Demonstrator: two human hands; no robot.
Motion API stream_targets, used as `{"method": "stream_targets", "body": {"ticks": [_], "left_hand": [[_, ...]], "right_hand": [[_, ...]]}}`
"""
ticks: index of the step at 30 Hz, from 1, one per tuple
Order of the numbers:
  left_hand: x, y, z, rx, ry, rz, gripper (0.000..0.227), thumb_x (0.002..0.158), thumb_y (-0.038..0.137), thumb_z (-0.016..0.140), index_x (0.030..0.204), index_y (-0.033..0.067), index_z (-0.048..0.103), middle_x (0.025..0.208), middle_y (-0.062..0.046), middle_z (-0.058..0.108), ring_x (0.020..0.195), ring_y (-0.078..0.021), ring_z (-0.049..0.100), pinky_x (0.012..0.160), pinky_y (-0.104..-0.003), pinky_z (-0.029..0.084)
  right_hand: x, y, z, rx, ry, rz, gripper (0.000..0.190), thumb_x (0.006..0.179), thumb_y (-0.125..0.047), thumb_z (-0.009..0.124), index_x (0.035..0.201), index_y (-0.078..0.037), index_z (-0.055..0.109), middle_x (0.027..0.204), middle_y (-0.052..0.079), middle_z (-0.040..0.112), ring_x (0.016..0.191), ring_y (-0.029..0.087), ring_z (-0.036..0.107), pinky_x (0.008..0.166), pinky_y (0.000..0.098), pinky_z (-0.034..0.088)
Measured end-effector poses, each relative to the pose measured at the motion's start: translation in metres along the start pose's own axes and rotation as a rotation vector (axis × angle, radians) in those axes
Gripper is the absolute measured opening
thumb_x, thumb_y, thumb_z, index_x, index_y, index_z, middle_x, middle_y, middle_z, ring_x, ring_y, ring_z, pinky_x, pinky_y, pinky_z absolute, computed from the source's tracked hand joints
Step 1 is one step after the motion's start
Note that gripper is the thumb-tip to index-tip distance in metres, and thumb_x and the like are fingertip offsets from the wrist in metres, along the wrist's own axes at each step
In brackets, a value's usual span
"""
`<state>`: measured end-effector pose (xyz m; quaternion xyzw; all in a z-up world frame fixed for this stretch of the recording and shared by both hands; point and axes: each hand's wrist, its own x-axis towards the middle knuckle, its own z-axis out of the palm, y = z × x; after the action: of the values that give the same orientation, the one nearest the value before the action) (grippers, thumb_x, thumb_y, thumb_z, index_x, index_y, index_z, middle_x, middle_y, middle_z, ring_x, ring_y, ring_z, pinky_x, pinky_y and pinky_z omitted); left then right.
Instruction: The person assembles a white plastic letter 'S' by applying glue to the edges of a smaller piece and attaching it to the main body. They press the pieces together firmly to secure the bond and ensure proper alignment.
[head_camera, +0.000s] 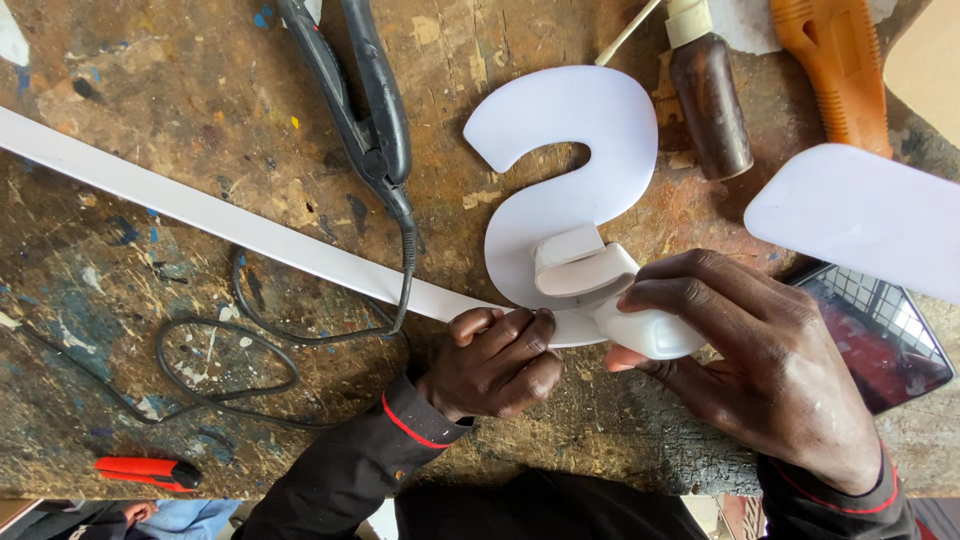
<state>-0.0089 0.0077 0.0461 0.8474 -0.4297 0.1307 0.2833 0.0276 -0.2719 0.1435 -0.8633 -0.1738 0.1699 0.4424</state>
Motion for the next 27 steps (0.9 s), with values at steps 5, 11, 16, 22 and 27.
{"method": "stream_targets", "body": {"ticks": [5, 11, 16, 22, 27], "left_hand": [[-0.0006, 0.0, 0.0003, 0.003, -0.007, 0.005, 0.008, 0.107, 0.011, 0.052, 0.107, 0.019, 0.051, 0.106, -0.006, 0.082, 0.086, -0.0184, 0.076, 0.088, -0.036, 0.036], [-0.0017, 0.0002, 0.0013, 0.018, -0.002, 0.007, 0.007, 0.109, 0.012, 0.052, 0.109, 0.019, 0.05, 0.106, -0.006, 0.083, 0.087, -0.0179, 0.076, 0.089, -0.036, 0.037], [0.0009, -0.0014, 0.0, -0.008, 0.009, 0.013, 0.006, 0.11, 0.012, 0.052, 0.109, 0.0179, 0.05, 0.105, -0.006, 0.082, 0.087, -0.0188, 0.077, 0.089, -0.036, 0.039], [0.0007, -0.0013, -0.0012, 0.027, -0.024, 0.001, 0.01, 0.109, 0.009, 0.051, 0.112, 0.0183, 0.048, 0.108, -0.005, 0.082, 0.091, -0.0178, 0.077, 0.092, -0.037, 0.036], [-0.0022, 0.0009, 0.003, 0.024, 0.007, -0.048, 0.02, 0.112, 0.021, 0.074, 0.12, 0.0169, 0.056, 0.107, -0.005, 0.084, 0.096, -0.0213, 0.081, 0.092, -0.04, 0.039]], "right_hand": [[0.0005, 0.0021, 0.0012, -0.048, 0.005, -0.058, 0.03, 0.104, -0.024, 0.076, 0.129, -0.007, 0.073, 0.126, 0.007, 0.078, 0.113, 0.028, 0.079, 0.09, 0.0412, 0.059], [0.0014, 0.0029, 0.0014, -0.058, -0.022, -0.068, 0.03, 0.105, -0.026, 0.072, 0.129, -0.009, 0.075, 0.126, 0.009, 0.078, 0.112, 0.029, 0.077, 0.092, 0.0409, 0.059], [0.0004, 0.0045, 0.0011, -0.083, -0.031, -0.066, 0.027, 0.103, -0.019, 0.072, 0.129, -0.01, 0.075, 0.127, 0.008, 0.078, 0.113, 0.03, 0.076, 0.09, 0.0417, 0.06], [0.0038, 0.0017, -0.0014, -0.105, -0.036, -0.091, 0.028, 0.105, -0.021, 0.07, 0.127, -0.006, 0.073, 0.127, 0.01, 0.077, 0.114, 0.033, 0.075, 0.096, 0.0452, 0.059], [0.0002, 0.0036, 0.0013, -0.13, -0.017, -0.084, 0.031, 0.105, -0.025, 0.072, 0.127, -0.003, 0.071, 0.125, 0.009, 0.077, 0.114, 0.035, 0.074, 0.093, 0.0473, 0.058]]}}
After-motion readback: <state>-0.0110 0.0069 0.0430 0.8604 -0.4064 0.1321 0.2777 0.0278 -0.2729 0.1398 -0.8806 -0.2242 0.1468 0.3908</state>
